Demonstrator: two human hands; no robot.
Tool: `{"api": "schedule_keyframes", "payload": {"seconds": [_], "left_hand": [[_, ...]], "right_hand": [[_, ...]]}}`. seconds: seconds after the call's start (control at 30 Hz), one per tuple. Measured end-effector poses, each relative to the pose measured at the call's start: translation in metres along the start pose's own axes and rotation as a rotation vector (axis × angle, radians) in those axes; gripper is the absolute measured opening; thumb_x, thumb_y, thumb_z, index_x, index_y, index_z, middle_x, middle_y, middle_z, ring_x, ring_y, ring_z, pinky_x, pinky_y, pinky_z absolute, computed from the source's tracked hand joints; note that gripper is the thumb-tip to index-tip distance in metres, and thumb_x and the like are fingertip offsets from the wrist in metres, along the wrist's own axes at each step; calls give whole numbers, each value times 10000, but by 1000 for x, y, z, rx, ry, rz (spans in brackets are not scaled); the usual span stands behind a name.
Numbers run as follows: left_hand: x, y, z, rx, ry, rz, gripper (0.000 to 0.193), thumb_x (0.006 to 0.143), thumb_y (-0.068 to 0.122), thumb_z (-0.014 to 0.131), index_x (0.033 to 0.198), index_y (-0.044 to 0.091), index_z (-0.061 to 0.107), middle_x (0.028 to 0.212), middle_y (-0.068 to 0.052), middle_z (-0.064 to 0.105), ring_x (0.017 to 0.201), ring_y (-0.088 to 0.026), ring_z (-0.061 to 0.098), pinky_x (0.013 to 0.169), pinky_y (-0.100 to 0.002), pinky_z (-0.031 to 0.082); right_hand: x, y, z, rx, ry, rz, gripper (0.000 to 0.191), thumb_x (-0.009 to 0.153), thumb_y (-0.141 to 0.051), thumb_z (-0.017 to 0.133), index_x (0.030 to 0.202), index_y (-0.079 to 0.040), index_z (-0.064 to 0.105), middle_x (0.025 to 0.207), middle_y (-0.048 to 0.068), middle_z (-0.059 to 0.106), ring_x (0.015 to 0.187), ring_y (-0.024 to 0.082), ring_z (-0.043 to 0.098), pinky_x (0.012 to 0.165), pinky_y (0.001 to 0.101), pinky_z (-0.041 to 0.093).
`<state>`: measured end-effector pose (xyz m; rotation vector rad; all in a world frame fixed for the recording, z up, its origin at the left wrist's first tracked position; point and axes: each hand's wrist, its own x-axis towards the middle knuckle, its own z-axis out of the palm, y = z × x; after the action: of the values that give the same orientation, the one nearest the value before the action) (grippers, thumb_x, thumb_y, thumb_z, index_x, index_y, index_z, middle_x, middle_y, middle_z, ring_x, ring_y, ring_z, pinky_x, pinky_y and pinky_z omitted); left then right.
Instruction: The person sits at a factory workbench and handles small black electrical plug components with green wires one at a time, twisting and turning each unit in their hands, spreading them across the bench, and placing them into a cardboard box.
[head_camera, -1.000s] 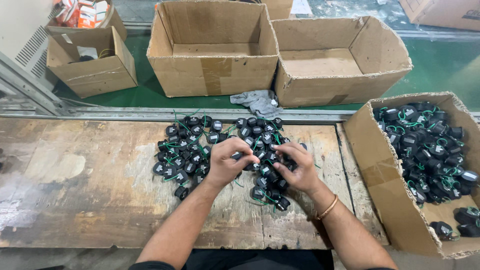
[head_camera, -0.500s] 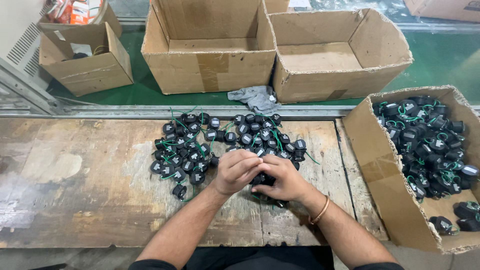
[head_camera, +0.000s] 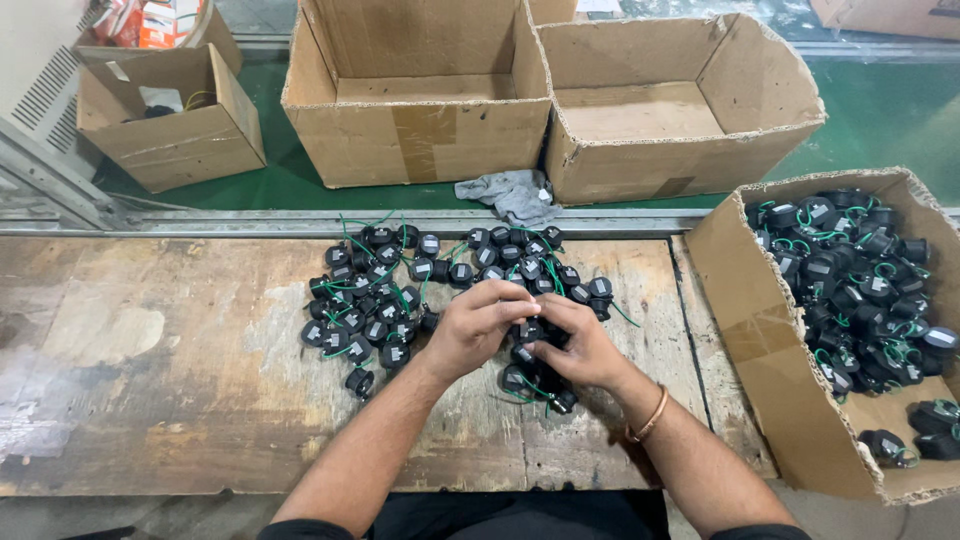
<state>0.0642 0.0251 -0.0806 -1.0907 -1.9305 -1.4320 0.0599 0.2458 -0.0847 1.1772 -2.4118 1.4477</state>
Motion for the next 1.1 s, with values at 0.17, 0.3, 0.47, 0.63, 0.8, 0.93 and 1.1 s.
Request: {"api": "schedule_keyframes", "payload": {"seconds": [0.17, 0.3, 0.47, 0.63, 0.8, 0.93, 1.1], "left_hand": [[8, -3, -5, 10, 31, 39, 249, 805, 23, 832, 1017, 70, 710, 1178, -97, 727, 1137, -282, 691, 975, -389, 564], [10, -4, -2, 19, 46, -9, 216, 788, 74, 862, 954, 88, 724, 1108, -66, 763, 1170, -271, 699, 1003, -393, 568], [10, -3, 5, -56, 78, -162, 322, 689, 97, 913, 809, 59, 616, 920, -29, 728, 1065, -259, 701, 933, -377, 560], [9, -2, 11, -126, 104, -207, 329, 705, 43, 897, 771, 72, 575, 876, -19, 703, 1014, -240, 700, 885, -361, 569], [13, -1, 8, -52, 102, -136, 267, 732, 21, 879, 830, 71, 636, 928, -36, 713, 1027, -246, 694, 896, -357, 560], [19, -2, -1, 86, 160, -108, 244, 746, 14, 862, 908, 69, 688, 993, -53, 741, 1051, -255, 692, 947, -374, 541], [23, -4, -6, 155, 240, -323, 218, 820, -40, 766, 1010, 53, 714, 1075, -78, 728, 1055, -261, 697, 925, -368, 548]], "right_hand": [[2, 3, 0, -26, 81, 16, 462, 775, -40, 791, 1206, 23, 634, 1227, 199, 677, 1136, 343, 681, 978, 394, 525], [3, 2, 0, -71, 110, 44, 490, 762, -23, 784, 1226, 30, 636, 1228, 199, 680, 1133, 341, 684, 976, 388, 530], [5, -3, 7, -45, 84, 35, 457, 780, 5, 774, 1219, 19, 652, 1223, 194, 684, 1115, 331, 695, 960, 377, 548], [6, -5, 9, -36, 45, -2, 463, 750, 25, 774, 1202, 7, 676, 1209, 185, 690, 1098, 324, 700, 938, 377, 563], [6, -6, 9, -46, 94, 32, 470, 755, -12, 812, 1203, -2, 669, 1176, 175, 699, 1061, 303, 708, 910, 361, 568], [6, -7, 8, -56, 237, 96, 576, 781, -20, 818, 1327, -37, 632, 1197, 141, 713, 1090, 264, 694, 962, 371, 535], [11, -6, -4, 619, 486, 199, 670, 946, -31, 684, 1552, -127, 415, 1180, 63, 606, 1051, 176, 591, 872, 329, 521]]}}
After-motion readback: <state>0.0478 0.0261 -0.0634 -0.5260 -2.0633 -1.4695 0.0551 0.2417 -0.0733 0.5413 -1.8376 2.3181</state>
